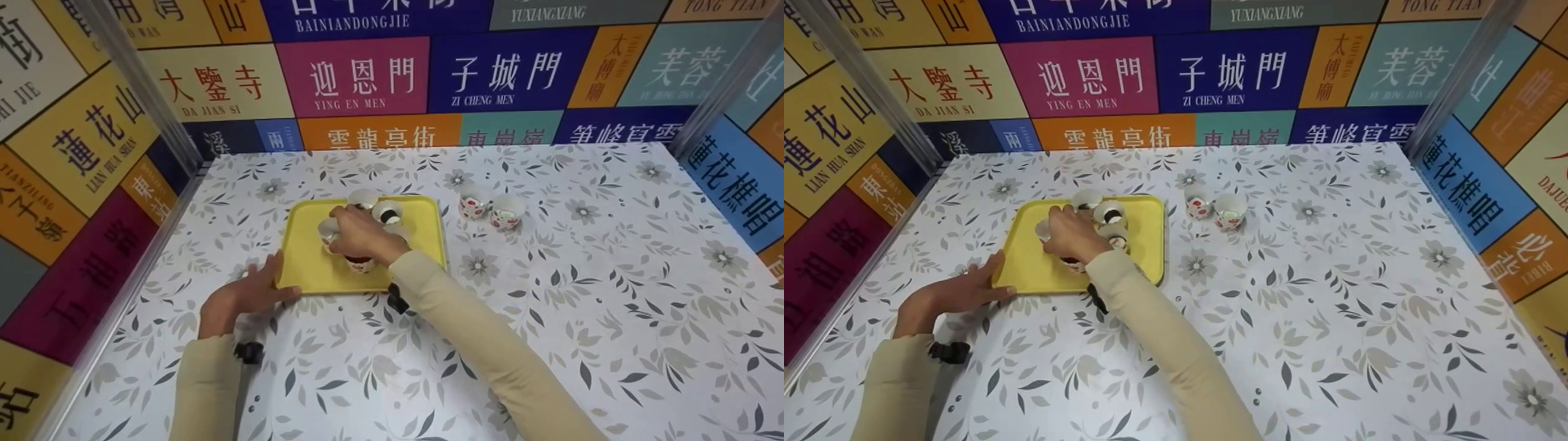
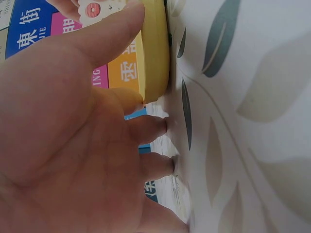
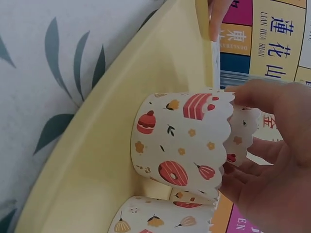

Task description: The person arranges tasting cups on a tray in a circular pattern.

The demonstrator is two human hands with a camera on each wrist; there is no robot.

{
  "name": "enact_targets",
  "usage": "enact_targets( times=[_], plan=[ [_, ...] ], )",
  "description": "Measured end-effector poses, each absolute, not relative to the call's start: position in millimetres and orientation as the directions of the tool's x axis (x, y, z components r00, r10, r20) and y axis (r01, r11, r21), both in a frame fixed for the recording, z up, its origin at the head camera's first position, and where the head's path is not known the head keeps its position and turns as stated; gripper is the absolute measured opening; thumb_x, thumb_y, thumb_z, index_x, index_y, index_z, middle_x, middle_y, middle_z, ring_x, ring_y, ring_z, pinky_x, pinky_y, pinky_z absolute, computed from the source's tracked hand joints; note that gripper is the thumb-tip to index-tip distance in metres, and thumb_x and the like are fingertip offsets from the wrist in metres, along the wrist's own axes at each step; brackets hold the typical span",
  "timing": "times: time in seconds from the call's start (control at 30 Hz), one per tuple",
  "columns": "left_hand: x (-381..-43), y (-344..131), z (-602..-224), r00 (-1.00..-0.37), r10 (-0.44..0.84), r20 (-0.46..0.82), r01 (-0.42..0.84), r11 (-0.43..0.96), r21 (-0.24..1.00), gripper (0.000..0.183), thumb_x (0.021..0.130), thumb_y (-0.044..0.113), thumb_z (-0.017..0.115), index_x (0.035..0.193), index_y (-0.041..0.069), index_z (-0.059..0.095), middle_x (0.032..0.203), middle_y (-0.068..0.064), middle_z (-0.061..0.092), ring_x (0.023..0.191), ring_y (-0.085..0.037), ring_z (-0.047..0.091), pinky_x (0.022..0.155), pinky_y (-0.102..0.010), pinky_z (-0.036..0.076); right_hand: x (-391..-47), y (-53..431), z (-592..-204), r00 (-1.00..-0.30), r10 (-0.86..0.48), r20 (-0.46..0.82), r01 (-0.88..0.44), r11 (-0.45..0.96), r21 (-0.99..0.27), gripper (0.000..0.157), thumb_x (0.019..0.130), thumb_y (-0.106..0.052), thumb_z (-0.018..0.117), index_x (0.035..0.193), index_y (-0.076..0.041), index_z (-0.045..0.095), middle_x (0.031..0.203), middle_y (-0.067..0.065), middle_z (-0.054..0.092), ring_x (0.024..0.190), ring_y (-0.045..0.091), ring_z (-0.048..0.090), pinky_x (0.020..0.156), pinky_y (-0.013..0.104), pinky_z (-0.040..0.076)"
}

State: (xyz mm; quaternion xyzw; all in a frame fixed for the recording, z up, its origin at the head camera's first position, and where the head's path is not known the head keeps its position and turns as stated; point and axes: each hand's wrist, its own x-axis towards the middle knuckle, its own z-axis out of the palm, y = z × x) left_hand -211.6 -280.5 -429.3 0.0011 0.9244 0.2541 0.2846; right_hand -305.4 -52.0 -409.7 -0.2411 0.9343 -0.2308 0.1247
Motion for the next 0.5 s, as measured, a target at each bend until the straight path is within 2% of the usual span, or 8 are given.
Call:
enact_targets(
  times=[0.27, 0.5],
  plan=[
    [-212.1, -280.0, -428.6, -0.840, 0.165, -0.517, -0.123, 0.869, 0.478, 0.104, 0.097, 0.061, 0.052, 0.160, 0.012, -0.014, 0.167, -0.019, -0.016, 0.149, -0.049, -0.022, 0.120, -0.069, -0.003, -303.5, -52.9, -412.4, -0.827, -0.551, -0.111, -0.464, 0.780, -0.419, 0.065, 0.086, -0.028, 0.076, 0.143, -0.008, 0.051, 0.135, 0.012, 0.057, 0.127, 0.029, 0.053, 0.113, 0.040, 0.041],
    [-211.4, -279.8, -428.0, -0.841, 0.184, -0.510, -0.110, 0.863, 0.493, 0.105, 0.097, 0.060, 0.053, 0.160, 0.009, -0.014, 0.167, -0.021, -0.016, 0.149, -0.051, -0.022, 0.120, -0.069, -0.003, -300.7, -53.4, -413.2, -0.822, -0.551, -0.148, -0.462, 0.796, -0.391, 0.068, 0.085, -0.027, 0.077, 0.144, -0.009, 0.049, 0.142, 0.010, 0.053, 0.135, 0.028, 0.048, 0.118, 0.042, 0.036]
  ],
)
